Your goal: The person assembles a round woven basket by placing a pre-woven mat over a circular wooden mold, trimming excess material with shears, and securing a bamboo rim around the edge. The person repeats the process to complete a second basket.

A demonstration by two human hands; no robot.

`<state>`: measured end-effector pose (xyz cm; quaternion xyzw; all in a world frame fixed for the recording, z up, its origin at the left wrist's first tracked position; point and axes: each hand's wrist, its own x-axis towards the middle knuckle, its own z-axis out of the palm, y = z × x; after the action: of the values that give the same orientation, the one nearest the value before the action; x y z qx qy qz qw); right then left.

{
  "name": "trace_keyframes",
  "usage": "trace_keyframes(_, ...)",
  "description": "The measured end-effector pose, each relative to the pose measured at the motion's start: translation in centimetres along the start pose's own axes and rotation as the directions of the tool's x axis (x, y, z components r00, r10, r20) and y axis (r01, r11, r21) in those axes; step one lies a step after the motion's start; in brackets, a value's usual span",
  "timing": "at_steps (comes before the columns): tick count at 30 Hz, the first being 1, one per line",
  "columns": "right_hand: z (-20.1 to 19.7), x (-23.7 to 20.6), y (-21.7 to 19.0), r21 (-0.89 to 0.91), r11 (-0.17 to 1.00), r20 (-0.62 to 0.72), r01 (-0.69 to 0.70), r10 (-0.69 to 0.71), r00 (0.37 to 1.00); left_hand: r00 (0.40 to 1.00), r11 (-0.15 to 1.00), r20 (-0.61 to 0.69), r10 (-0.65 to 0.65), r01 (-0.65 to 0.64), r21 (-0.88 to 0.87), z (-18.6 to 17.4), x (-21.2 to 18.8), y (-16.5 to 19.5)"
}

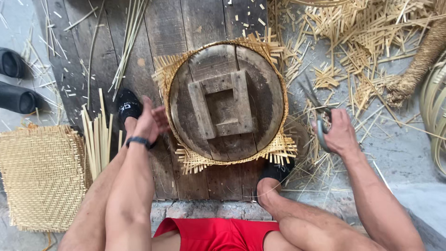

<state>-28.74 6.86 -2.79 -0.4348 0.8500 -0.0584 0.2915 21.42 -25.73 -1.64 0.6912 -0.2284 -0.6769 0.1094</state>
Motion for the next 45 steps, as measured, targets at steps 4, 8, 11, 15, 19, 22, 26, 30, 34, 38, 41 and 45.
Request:
trace_keyframes(4, 1.3, 1.3, -3.1, -0.219, 0.974, -0.005, 0.055, -0.057, 0.998, 0.988, 0.877, -0.037, 0.151, -0.117, 0.466, 0.8, 0.4, -4.8)
trace_keyframes(8, 2.0, 2.6, -4.9, -0.248, 0.969, -0.048, 0.014, -0.027, 0.999, 0.963, 0.770, -0.112, 0.246, -0.124, 0.626, 2.1, 0.9, -5.2)
trace_keyframes(11, 1.7, 2.4, -4.8, -0.262, 0.964, -0.001, -0.051, 0.053, 0.999, 0.947, 0.736, -0.141, 0.289, -0.125, 0.666, 2.5, 0.2, -4.8)
trace_keyframes(15, 1.3, 2.9, -5.0, -0.237, 0.969, 0.025, -0.068, 0.076, 0.997, 0.908, 0.665, -0.150, 0.392, -0.167, 0.728, 2.7, -0.8, -4.9)
trace_keyframes(19, 1.2, 5.5, -6.3, -0.326, 0.932, -0.232, 0.158, -0.241, 0.942, 0.646, 0.494, -0.208, 0.734, -0.298, 0.816, 5.7, -1.9, -6.5)
trace_keyframes(22, 1.1, 7.2, -6.5, -0.387, 0.917, -0.121, 0.097, -0.155, 0.980, 0.510, 0.467, -0.192, 0.839, -0.491, 0.736, 10.2, -3.7, -9.0)
trace_keyframes(26, 1.6, 6.4, -5.4, -0.249, 0.968, -0.046, 0.020, -0.032, 0.998, 0.510, 0.328, 0.010, 0.860, -0.568, 0.755, 15.3, -4.6, -9.7)
trace_keyframes(30, 3.3, 1.5, -3.3, -0.147, 0.988, -0.136, 0.046, -0.066, 0.988, 0.521, 0.215, 0.168, 0.837, -0.595, 0.774, 15.6, -4.4, -7.2)
trace_keyframes(34, 4.4, -2.5, -3.6, -0.155, 0.987, -0.268, -0.044, 0.000, 0.964, 0.491, 0.062, 0.217, 0.844, -0.491, 0.869, 16.9, -4.3, -5.9)
trace_keyframes(38, 4.9, -0.3, -5.1, -0.352, 0.936, -0.490, -0.018, -0.168, 0.856, 0.444, -0.041, 0.257, 0.859, -0.439, 0.898, 17.9, -4.9, -5.6)
trace_keyframes(41, 4.2, 1.2, -4.7, -0.239, 0.971, -0.380, -0.010, -0.084, 0.921, 0.450, -0.053, 0.273, 0.850, -0.443, 0.895, 17.8, -5.2, -5.4)
trace_keyframes(45, 2.8, 1.8, -3.1, -0.145, 0.979, -0.068, -0.143, 0.134, 0.989, 0.476, -0.034, 0.253, 0.842, -0.421, 0.906, 17.7, -5.1, -5.3)
